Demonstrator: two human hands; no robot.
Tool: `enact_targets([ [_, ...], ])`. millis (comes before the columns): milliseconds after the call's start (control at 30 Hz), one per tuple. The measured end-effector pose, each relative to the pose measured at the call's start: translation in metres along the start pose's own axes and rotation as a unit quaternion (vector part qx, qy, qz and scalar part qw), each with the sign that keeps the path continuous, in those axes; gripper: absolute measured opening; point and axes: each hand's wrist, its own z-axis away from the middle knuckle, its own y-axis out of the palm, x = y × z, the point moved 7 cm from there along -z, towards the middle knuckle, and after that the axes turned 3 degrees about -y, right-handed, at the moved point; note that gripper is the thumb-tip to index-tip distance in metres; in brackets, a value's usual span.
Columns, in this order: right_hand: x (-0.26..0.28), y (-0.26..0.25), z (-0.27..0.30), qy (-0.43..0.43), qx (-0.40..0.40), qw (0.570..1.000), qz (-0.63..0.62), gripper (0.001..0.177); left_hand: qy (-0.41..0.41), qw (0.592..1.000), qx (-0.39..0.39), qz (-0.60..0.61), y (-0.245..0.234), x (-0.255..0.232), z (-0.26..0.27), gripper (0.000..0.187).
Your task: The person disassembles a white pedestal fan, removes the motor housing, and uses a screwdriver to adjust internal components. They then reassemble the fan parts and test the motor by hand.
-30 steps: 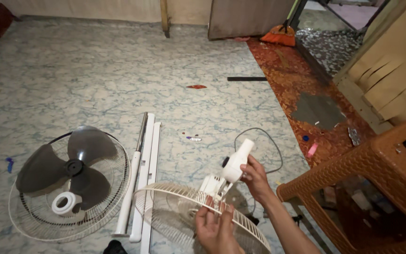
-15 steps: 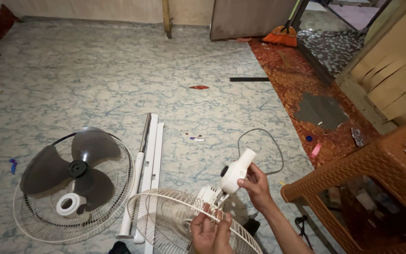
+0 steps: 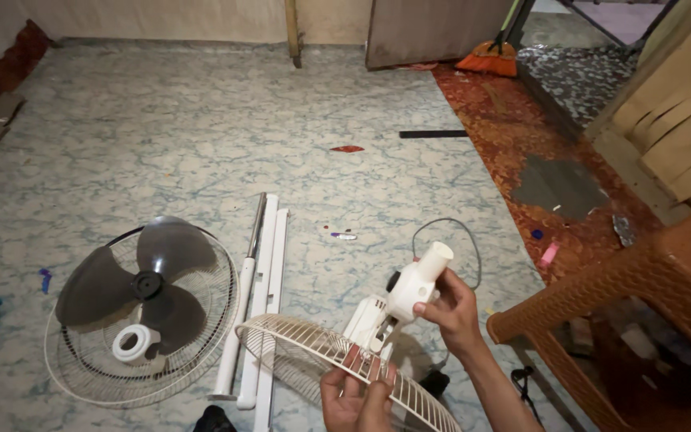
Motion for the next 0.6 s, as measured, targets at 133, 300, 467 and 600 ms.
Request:
enact_targets([
  [133, 0.02, -0.006, -0.006, 0.012, -0.003, 1.0, -0.002, 0.078, 0.001, 0.999, 0.037, 0.014, 0.014, -0.003, -0.003, 0.055],
  [300, 0.048, -0.009, -0.017, -0.035, 0.013, 0.999, 0.023, 0.079, -0.015, 0.998, 0.053, -0.012, 0.032, -0.01, -0.003, 0.057],
  [467, 0.06, -0.006, -0.019, -0.063, -0.004, 0.995, 0.08, 0.08, -0.056, 0.996, 0.058, -0.022, 0.046, -0.025, -0.007, 0.053],
  [600, 0.061, -0.002, -0.014, -0.086, -0.022, 0.988, 0.123, 0.081, -0.058, 0.995, 0.08, -0.032, 0.05, -0.031, -0.022, 0.056],
])
